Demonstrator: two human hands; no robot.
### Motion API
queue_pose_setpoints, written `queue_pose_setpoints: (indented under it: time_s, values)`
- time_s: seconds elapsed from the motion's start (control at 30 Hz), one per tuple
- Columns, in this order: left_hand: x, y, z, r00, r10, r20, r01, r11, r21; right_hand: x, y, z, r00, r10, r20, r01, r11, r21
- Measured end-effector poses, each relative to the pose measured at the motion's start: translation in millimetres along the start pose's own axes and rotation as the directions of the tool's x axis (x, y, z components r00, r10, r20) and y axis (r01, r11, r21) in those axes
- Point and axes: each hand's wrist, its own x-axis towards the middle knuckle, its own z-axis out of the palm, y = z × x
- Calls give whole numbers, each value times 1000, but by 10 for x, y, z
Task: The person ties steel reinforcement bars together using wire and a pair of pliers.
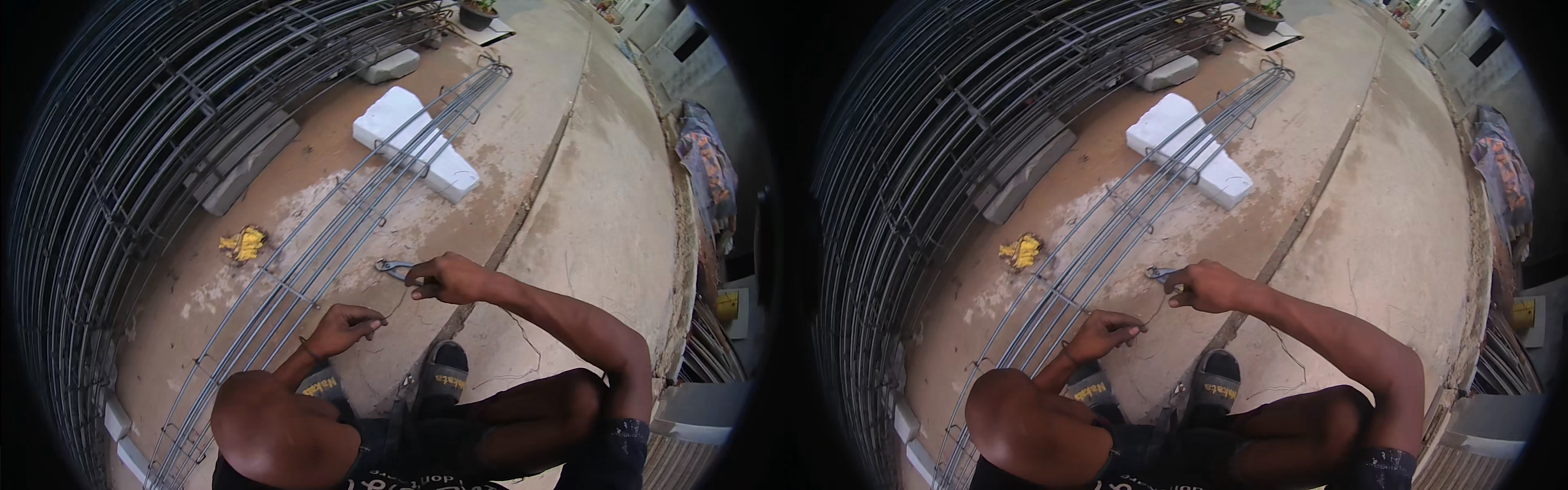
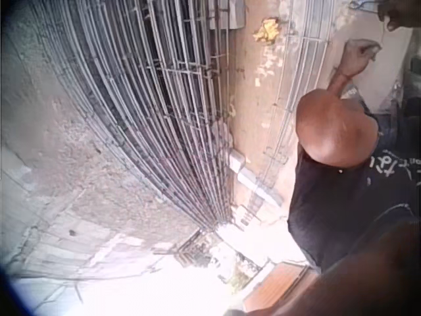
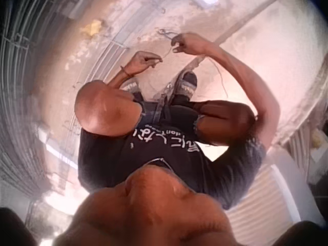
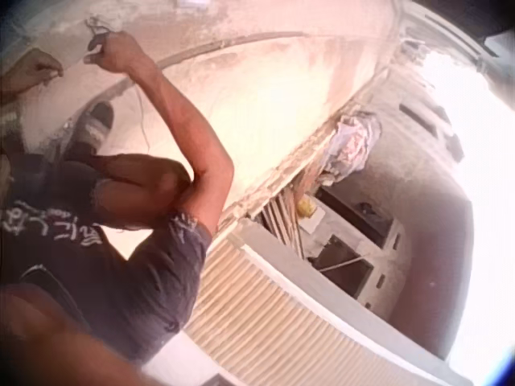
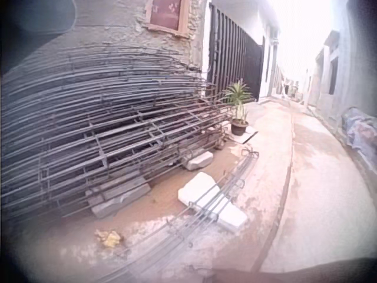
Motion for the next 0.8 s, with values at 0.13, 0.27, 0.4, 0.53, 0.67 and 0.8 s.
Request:
queue_pose_setpoints:
  time_s: [0.13,0.27,0.4,0.53,0.67,0.8]
  values:
    - [-279,-520,85,998,-2,58,-14,963,267,209,-222,627,912,-172,372,151,985,86]
    - [-459,-562,-38,961,90,-262,-1,947,320,494,-159,859,990,-88,113,76,991,112]
    - [-781,-583,-435,769,198,-608,173,851,496,872,65,940,997,71,-11,-54,849,525]
    - [-680,-576,-519,561,581,-589,137,637,759,940,124,858,998,42,-38,-22,905,425]
    - [-547,-658,-427,638,545,-544,227,543,809,1042,-21,804,997,12,-73,13,940,342]
    - [-397,-664,-411,586,534,-610,293,562,773,1089,65,1131,994,106,-27,-77,854,514]
